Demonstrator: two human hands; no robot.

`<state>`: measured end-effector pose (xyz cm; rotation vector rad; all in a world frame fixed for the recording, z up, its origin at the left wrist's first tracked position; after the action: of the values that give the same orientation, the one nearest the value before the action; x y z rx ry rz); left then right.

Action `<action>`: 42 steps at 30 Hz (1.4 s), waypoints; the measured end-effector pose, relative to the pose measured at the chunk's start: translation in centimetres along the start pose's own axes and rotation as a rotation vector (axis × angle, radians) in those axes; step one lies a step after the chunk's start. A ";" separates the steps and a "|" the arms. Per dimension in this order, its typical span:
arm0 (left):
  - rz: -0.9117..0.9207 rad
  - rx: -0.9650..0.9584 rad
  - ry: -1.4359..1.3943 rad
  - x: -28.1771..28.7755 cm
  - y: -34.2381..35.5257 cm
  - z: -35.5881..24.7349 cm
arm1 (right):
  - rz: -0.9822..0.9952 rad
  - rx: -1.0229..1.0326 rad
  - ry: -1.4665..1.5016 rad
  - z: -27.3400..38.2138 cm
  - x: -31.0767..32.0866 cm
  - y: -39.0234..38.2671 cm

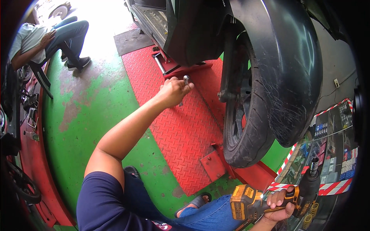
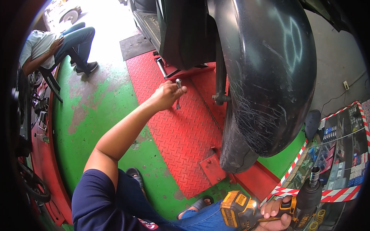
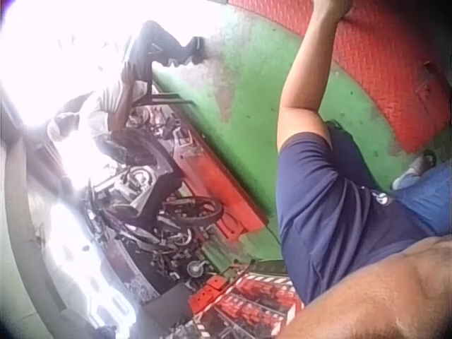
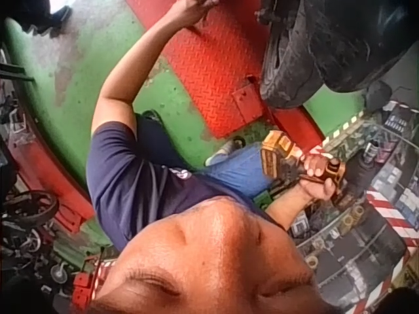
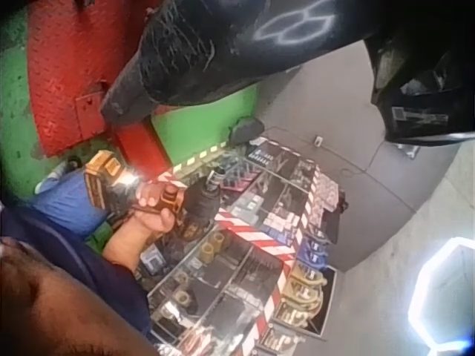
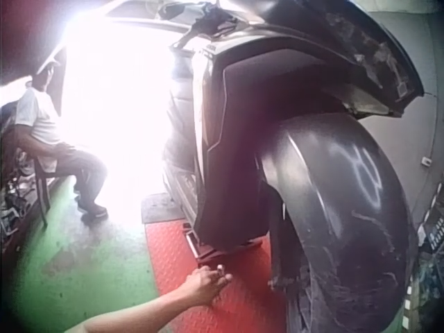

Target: Replacing or securing parts on a motorcycle using a power drill and hand tools.

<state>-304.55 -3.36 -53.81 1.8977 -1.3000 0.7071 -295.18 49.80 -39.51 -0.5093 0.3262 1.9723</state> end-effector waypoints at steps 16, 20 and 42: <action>-0.389 0.024 -0.985 1.3 -0.1 -5.9 | -0.076 0.012 0.002 -2.2 2.3 1.1; -0.389 -0.053 -0.889 1.2 -0.7 -7.4 | -0.075 0.000 -0.011 -2.5 2.5 1.2; -0.475 -0.192 -0.759 2.2 0.9 -9.8 | -0.081 -0.371 -0.210 -0.5 5.6 12.6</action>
<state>-305.01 3.15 -46.11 2.2730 -1.1883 -0.4123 -308.58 48.51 -42.63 -0.5328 -0.1937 1.9926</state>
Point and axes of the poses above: each hand's wrist, its own y-axis towards the middle knuckle, its own x-axis out of the back of the hand, z = x × y, the point moved 9 cm from there along y, towards the middle knuckle, and after that the axes turned 11 degrees about -x, right-handed, at the moved point
